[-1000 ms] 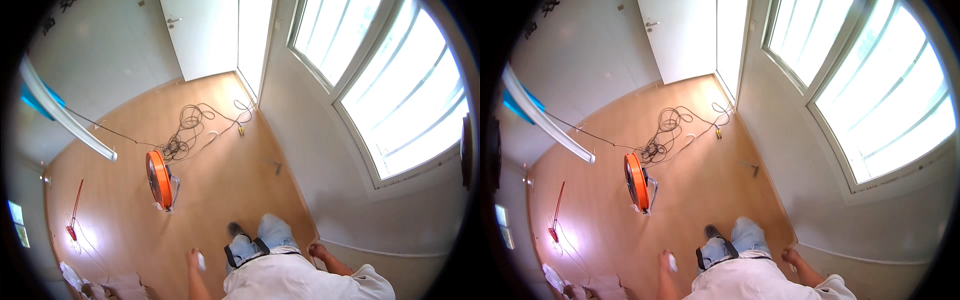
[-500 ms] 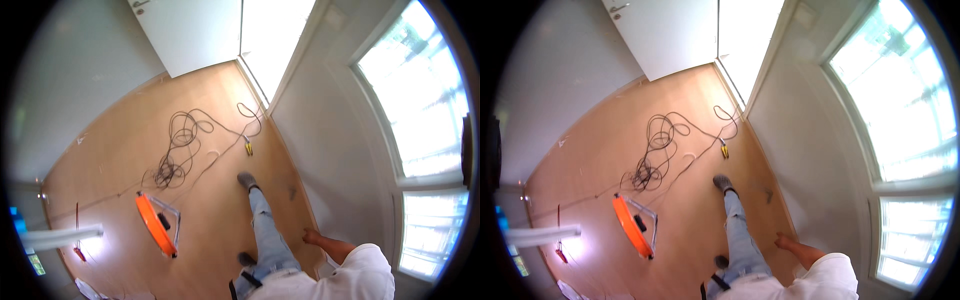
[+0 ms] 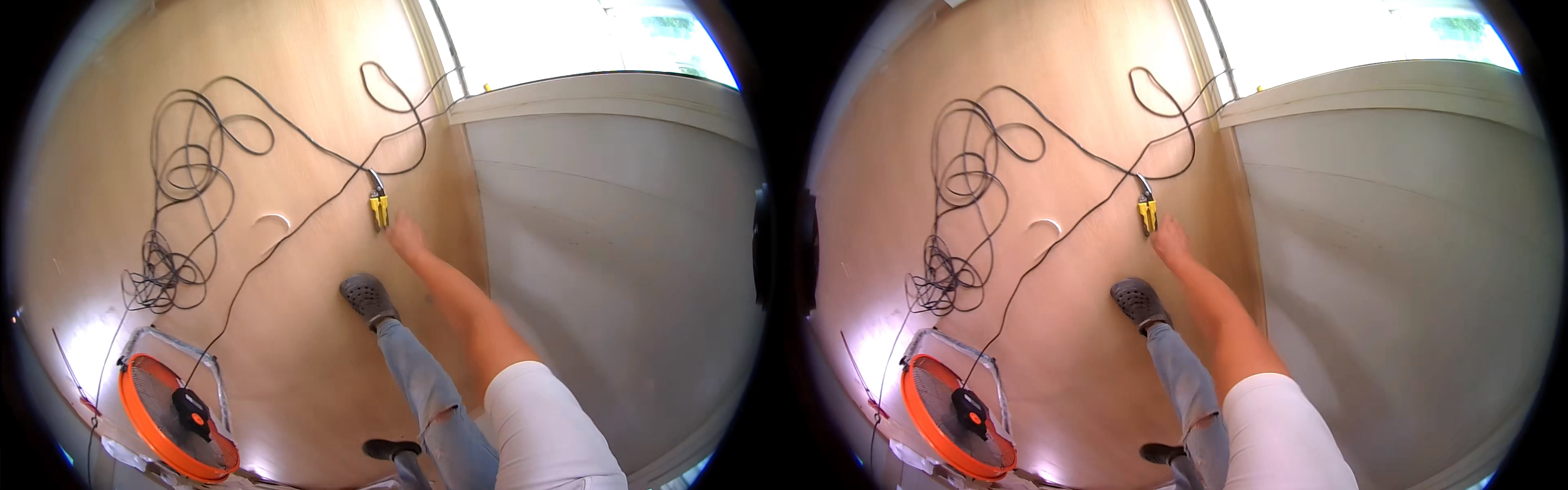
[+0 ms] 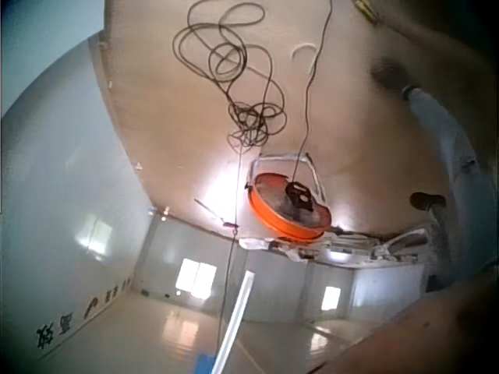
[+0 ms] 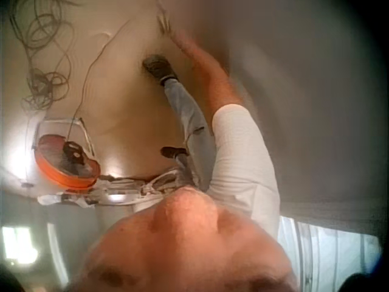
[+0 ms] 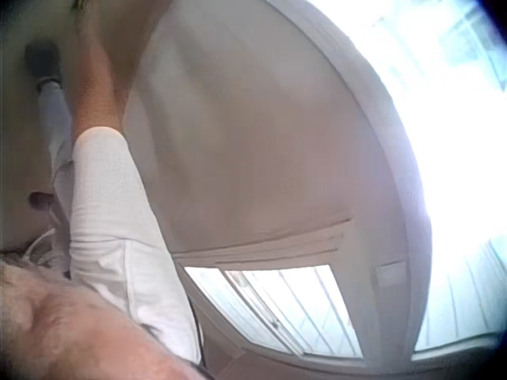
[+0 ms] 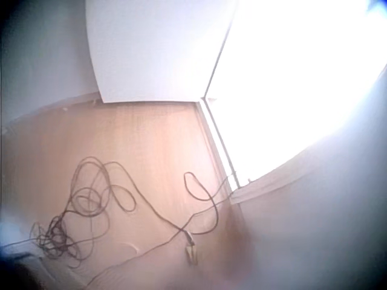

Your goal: The person applies sealant along the base of a wall using a caulking gun and smooths it with a finger. They then cut a long strip of trim material to length using shears and install it along the base of a window frame.

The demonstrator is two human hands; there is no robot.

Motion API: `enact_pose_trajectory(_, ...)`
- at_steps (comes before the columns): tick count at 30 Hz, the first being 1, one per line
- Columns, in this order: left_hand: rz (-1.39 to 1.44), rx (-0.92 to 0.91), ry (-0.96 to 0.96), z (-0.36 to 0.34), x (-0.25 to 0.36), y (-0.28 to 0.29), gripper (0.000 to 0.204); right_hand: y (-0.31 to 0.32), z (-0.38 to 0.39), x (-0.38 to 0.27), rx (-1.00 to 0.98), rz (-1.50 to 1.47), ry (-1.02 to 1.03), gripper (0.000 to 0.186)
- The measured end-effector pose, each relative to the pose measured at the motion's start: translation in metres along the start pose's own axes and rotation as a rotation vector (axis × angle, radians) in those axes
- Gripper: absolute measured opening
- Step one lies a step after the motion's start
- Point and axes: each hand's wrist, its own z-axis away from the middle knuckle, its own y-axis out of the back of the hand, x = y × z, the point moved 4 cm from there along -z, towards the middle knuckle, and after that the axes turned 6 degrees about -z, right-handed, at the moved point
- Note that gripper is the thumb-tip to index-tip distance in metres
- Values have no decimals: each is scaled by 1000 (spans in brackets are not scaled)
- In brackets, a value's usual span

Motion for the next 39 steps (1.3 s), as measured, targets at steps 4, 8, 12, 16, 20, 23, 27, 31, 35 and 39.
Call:
enact_pose_trajectory(4,-26,-22,53,-31,20,-10,33,-59,-56,-30,111,62,-86,39)
enact_pose_trajectory(8,-51,-47,53,-46,24,-13,33,-82,-77,-7,212,111,-117,43)
enact_pose_trajectory(12,-42,-47,45,-42,15,-8,33,-79,-46,46,216,83,42,53)
enact_pose_trajectory(16,0,-42,35,-33,-9,-12,33,-37,78,117,-80,161,-50,67)
enact_pose_trajectory(20,68,-19,65,-5,-58,-13,34,42,238,166,-324,196,-321,52)
enact_pose_trajectory(23,127,6,33,20,-95,-10,34,119,346,185,-403,352,-379,43)
enact_pose_trajectory(27,236,17,19,77,-174,-14,34,180,446,205,-359,333,-309,34)
enact_pose_trajectory(31,428,75,115,171,-301,-40,34,192,495,190,-223,205,-46,29)
enact_pose_trajectory(35,626,54,197,250,-404,-134,34,196,516,234,-52,58,81,27)
enact_pose_trajectory(39,770,17,340,374,-498,-276,35,161,585,142,-114,32,228,38)
